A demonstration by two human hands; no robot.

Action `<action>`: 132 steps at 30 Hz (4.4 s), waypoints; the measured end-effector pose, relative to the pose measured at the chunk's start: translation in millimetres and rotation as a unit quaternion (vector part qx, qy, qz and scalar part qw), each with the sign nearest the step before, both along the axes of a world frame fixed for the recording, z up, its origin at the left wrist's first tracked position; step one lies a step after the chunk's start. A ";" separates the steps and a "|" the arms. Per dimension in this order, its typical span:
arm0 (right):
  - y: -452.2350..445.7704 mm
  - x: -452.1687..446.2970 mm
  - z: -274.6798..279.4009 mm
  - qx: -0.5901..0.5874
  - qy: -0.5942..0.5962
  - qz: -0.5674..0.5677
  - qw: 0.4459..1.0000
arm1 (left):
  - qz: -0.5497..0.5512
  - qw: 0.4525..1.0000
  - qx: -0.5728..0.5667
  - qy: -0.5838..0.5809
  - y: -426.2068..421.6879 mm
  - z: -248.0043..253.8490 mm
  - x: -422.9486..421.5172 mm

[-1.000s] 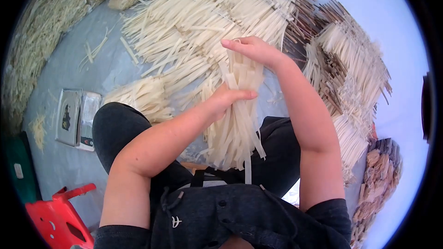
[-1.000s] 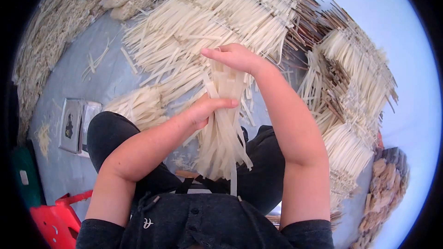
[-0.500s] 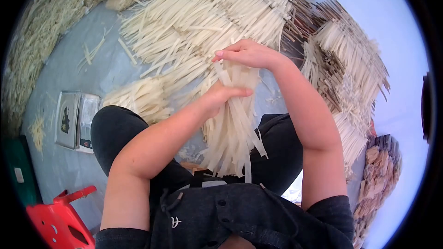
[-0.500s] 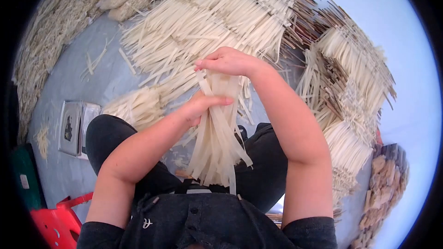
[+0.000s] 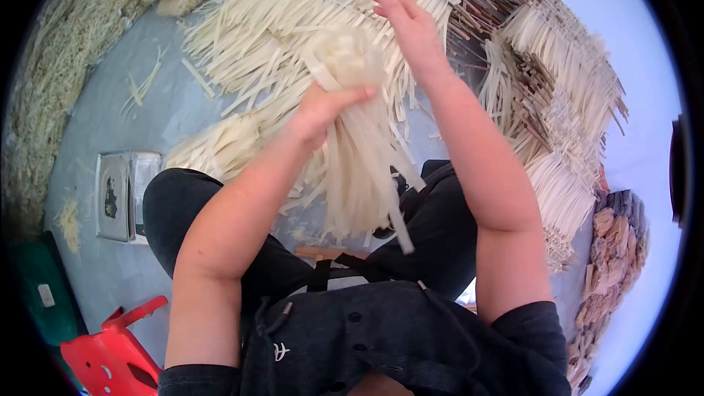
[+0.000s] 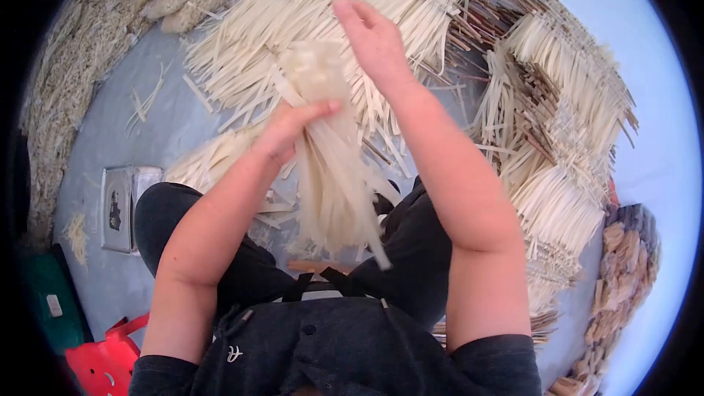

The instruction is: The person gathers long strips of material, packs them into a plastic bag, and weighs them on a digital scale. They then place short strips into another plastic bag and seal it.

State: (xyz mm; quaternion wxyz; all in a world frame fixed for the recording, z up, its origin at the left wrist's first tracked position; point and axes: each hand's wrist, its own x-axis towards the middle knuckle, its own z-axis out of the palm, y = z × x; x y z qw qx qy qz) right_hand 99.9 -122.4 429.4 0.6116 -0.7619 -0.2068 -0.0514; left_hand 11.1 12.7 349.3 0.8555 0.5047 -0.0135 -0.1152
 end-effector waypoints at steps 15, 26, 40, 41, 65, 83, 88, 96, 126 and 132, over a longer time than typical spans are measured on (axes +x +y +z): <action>1.9 -47.0 -78.0 -0.257 0.152 0.193 0.935 | 0.093 0.990 0.021 -0.102 15.7 1.4 15.4; 16.6 -61.7 -69.9 -0.312 0.002 0.095 0.945 | 0.343 0.937 0.048 -0.041 23.1 -4.0 27.7; 28.3 -72.1 -68.6 -0.395 0.079 0.070 0.912 | 0.316 0.936 -0.156 0.013 19.5 -13.8 18.5; 26.0 -70.9 -65.0 -0.361 0.121 0.079 0.921 | 0.265 0.947 -0.180 -0.009 22.7 -13.1 18.1; 39.5 -89.0 -71.9 0.018 0.405 0.321 0.856 | 0.358 0.929 0.076 -0.063 91.5 63.2 -9.1; 46.8 -123.8 -71.4 0.142 0.515 0.343 0.773 | 0.387 0.919 -0.070 0.002 89.6 24.6 0.8; 51.8 -127.6 -74.3 0.140 0.532 0.307 0.777 | 0.394 0.918 -0.042 -0.025 76.2 15.4 -0.3; 65.9 -111.7 -64.9 0.150 0.494 0.338 0.787 | 0.385 0.915 -0.107 -0.059 93.7 28.8 2.5; 241.3 -16.8 -247.1 -0.364 0.210 0.285 0.861 | 0.146 0.875 0.336 0.318 313.8 -299.2 -76.1; 247.0 -29.5 -294.5 -0.583 0.109 0.372 0.714 | 0.419 0.857 -0.106 0.281 324.9 -293.5 -100.6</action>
